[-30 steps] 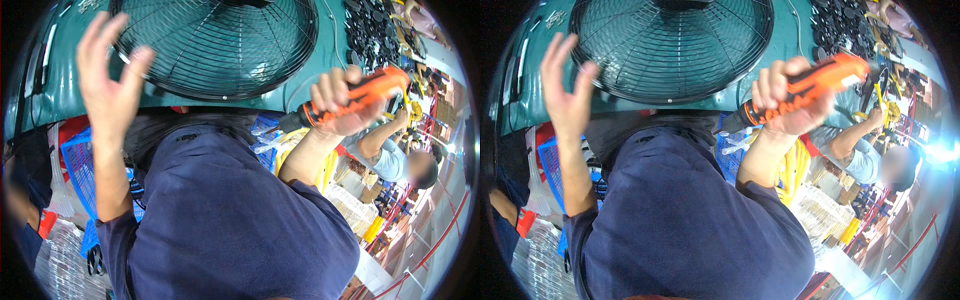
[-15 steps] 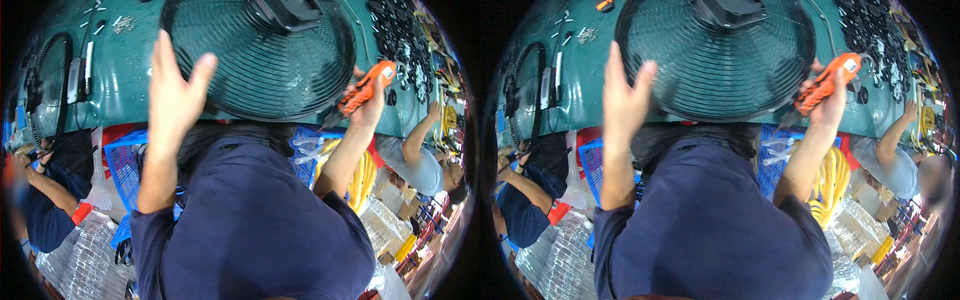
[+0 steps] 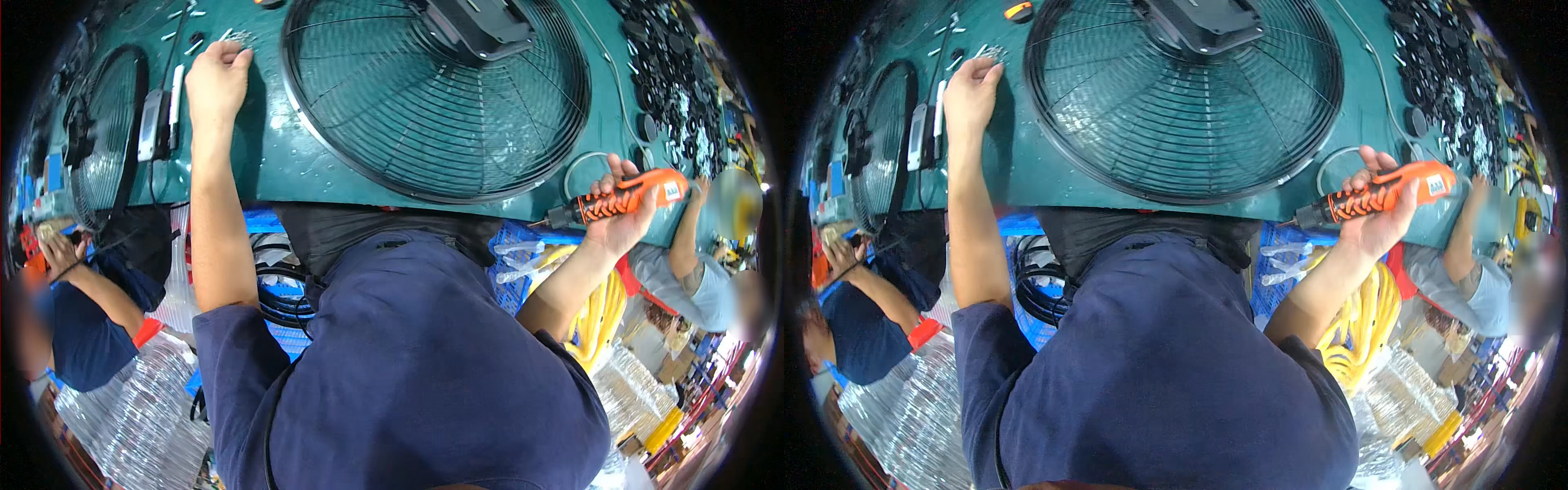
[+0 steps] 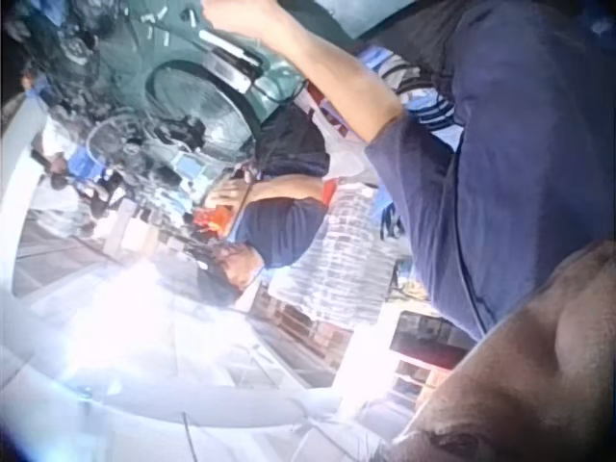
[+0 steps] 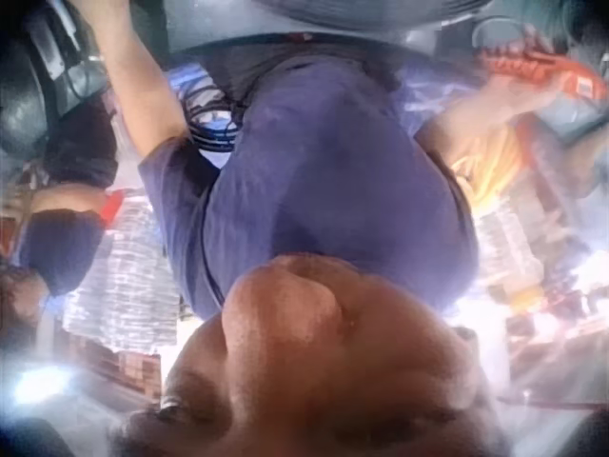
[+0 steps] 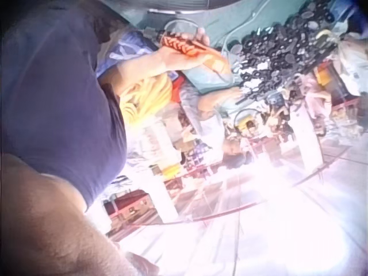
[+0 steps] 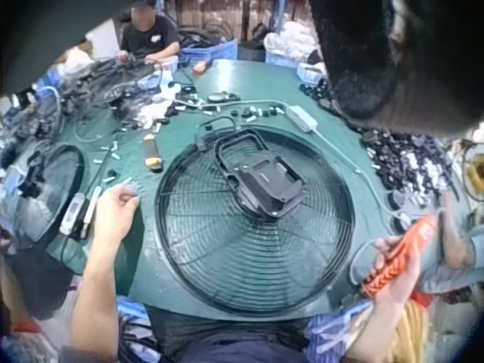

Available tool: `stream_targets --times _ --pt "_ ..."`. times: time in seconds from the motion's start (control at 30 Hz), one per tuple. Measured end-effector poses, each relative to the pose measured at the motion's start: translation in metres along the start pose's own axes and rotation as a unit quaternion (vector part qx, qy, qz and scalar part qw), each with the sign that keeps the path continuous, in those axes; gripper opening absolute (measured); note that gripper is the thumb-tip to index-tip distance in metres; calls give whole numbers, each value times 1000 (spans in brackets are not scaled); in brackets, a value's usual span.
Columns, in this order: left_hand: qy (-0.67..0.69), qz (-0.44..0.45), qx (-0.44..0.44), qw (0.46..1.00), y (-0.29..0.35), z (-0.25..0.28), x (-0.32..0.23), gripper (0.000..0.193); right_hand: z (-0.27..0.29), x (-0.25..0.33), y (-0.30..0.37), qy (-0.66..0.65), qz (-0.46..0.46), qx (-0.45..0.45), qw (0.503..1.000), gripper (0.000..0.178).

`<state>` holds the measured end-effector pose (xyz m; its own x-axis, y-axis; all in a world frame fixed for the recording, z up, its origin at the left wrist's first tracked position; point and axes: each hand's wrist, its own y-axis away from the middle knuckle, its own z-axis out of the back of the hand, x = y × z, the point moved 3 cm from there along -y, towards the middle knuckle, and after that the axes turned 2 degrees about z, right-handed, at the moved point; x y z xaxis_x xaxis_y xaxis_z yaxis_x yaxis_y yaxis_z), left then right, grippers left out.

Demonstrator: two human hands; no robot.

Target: Assembling an industrial-style electric fan by marking the guard, cutting components, and using an electric screwdriver to secure parts.

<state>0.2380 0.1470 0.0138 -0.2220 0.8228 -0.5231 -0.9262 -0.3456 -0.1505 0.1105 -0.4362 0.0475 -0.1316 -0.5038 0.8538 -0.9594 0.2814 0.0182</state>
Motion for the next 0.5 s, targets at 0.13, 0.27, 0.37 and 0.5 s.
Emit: stream_targets --times 0.13,0.27,0.37,0.5 --pt "-83 -38 -35 995 -8 0 15 27 -11 27 37 20 111 10 994 64" --pt "26 -4 -22 999 -17 2 36 32 -43 30 60 94 194 58 975 67" --pt "391 73 11 917 11 13 32 27 -52 16 63 162 207 85 961 68" --pt "479 81 44 873 82 35 12 25 -81 20 70 181 181 102 961 78"
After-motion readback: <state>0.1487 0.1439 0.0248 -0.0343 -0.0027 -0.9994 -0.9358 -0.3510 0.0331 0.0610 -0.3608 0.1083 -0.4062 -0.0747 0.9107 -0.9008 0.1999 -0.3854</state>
